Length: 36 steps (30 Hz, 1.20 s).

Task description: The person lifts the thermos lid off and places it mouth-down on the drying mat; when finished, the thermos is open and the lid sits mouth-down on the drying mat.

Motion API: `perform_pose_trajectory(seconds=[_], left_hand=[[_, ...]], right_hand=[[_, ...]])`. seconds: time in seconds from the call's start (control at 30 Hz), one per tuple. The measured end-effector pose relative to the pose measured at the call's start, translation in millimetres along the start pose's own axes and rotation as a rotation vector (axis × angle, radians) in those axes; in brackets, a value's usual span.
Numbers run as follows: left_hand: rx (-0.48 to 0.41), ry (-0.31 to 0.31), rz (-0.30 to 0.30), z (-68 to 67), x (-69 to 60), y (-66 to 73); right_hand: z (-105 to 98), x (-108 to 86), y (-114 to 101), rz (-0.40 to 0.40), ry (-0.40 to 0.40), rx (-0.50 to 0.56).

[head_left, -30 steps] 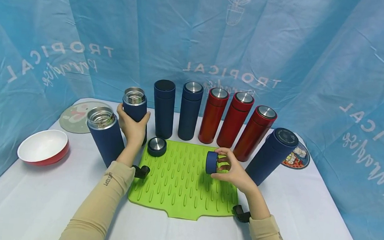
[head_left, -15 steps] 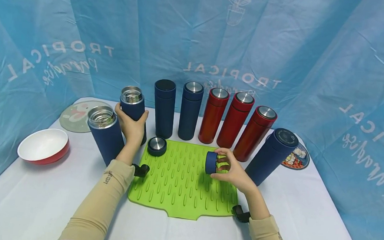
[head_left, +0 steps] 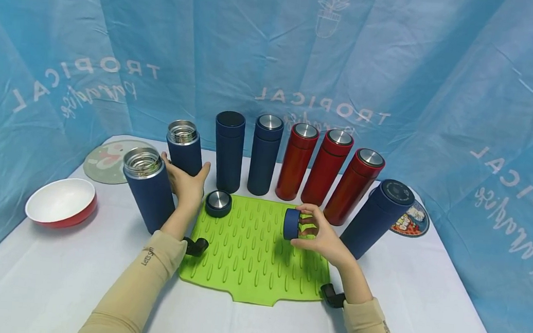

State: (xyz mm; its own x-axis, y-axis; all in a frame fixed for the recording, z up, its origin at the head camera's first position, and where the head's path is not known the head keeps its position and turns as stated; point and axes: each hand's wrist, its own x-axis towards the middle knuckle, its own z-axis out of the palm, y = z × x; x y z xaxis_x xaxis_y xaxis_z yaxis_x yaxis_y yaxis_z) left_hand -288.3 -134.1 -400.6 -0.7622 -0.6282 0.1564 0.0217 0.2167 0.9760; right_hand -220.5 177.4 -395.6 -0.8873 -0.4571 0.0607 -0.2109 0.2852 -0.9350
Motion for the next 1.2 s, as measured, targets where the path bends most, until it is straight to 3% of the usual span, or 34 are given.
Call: perform_pose_trajectory(seconds=[0.1,0.33,0.77,0.97,1.2], left_hand=[[0.013,-0.025,-0.010,-0.9,-11.8,-2.7],[0.035,-0.079,-0.023,-3.7,-27.5,-3.0],[0.036,-0.192,0.002,-13.6,-49.5,5.9],[0.105,-0.370,-0.015,-24.7,-57.4,9.0],[0.265,-0.623,-0.034,-39.2,-52.6,4.6]], right_hand=[[3,-0.7,-14,-0.012,-0.007,-0.006],[4,15.7,9,-0.018,0.004,-0.012],[9,33.4,5,-0.039,0.025,-0.056],[13,44.1,0,-0.026,0.028,-0.056],[17,54.0,-3,-0.007,0.044,-0.043]])
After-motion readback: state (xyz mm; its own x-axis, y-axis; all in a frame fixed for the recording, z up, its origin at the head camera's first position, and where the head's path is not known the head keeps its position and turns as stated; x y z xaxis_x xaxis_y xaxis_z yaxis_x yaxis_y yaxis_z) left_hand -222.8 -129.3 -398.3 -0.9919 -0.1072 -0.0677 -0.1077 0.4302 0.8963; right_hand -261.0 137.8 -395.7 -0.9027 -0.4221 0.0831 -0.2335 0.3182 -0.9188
